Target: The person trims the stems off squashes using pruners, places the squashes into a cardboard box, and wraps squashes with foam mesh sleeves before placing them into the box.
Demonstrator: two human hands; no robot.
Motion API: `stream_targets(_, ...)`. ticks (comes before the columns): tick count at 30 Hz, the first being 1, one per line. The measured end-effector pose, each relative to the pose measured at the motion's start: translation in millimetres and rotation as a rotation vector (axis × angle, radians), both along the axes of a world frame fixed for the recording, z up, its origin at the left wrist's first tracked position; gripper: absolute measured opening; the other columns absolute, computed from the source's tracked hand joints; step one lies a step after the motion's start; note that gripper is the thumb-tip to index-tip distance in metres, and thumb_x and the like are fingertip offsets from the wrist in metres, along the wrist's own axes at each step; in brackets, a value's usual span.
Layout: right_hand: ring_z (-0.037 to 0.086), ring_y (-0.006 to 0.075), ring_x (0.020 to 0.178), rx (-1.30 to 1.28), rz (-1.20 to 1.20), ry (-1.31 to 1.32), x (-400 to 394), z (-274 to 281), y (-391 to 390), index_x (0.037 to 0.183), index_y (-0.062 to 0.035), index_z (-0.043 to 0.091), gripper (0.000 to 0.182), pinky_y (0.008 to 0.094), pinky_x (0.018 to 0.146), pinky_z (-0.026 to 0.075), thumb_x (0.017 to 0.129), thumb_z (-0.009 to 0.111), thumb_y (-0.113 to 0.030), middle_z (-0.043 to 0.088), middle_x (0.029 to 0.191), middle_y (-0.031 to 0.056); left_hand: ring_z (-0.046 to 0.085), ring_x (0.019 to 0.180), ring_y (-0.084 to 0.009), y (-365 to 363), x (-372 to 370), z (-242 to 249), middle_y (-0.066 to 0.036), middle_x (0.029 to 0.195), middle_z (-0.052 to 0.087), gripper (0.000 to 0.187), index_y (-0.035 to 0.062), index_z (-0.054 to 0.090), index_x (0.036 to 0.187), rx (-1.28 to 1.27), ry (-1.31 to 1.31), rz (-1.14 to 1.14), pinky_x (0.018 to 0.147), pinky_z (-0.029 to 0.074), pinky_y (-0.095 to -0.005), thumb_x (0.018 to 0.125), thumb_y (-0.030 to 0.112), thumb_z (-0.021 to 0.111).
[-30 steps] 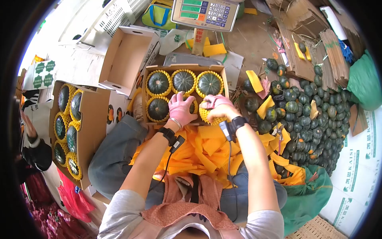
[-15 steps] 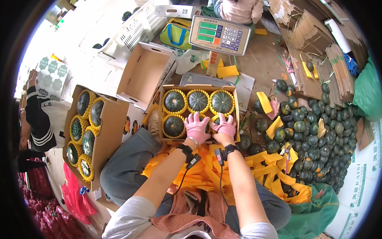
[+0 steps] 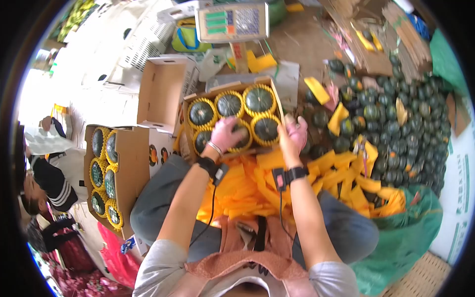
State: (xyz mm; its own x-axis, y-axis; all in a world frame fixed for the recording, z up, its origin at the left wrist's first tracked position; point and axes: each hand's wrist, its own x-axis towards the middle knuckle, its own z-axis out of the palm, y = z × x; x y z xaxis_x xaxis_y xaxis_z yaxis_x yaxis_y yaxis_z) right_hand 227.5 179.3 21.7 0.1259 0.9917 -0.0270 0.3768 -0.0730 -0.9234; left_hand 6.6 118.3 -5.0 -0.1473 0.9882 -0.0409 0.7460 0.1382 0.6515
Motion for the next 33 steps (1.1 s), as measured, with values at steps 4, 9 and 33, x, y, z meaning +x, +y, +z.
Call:
stream_targets(4,0.051,0.0080,0.075,-0.433,-0.338,0.857,27.1,-31.2,9.8,0.111,-0.0133,0.056,0.035,0.0261,0.062,0.042,0.078,0.067,-0.008,0.054,0.084,-0.0018,0.056,0.098,-0.0344,-1.3,8.3,32.7,-0.020,0.105,0.059,0.044,0.0054,0.058,0.112,0.077,-0.009,0.196,0.085,0.047,-0.0400,0.078,0.032,0.068)
stream_targets(9,0.058,0.0171,0.088,-0.454,-0.236,0.972,36.2,25.5,-12.0,0.130,-0.0192,0.050,0.050,0.0333,0.070,0.049,0.083,0.062,-0.006,0.059,0.099,0.0013,0.056,0.098,-0.0333,-16.6,47.5,69.0,-0.016,0.105,0.060,0.039,0.0055,0.060,0.108,0.153,-0.098,0.029,0.084,0.046,-0.0398,0.079,0.030,0.068)
stream_targets(33,0.059,0.0341,0.068,0.111,0.712,-0.367,-9.4,85.9,124.5,0.069,-0.0122,0.065,0.020,0.0451,0.065,0.050,0.069,0.068,-0.032,0.066,0.075,0.0072,0.047,0.111,-0.0259,166.0,-219.8,264.1,-0.008,0.111,0.054,0.055,0.0169,0.061,0.111,-0.508,1.220,-0.412,0.088,0.039,-0.0534,0.066,0.046,0.071)
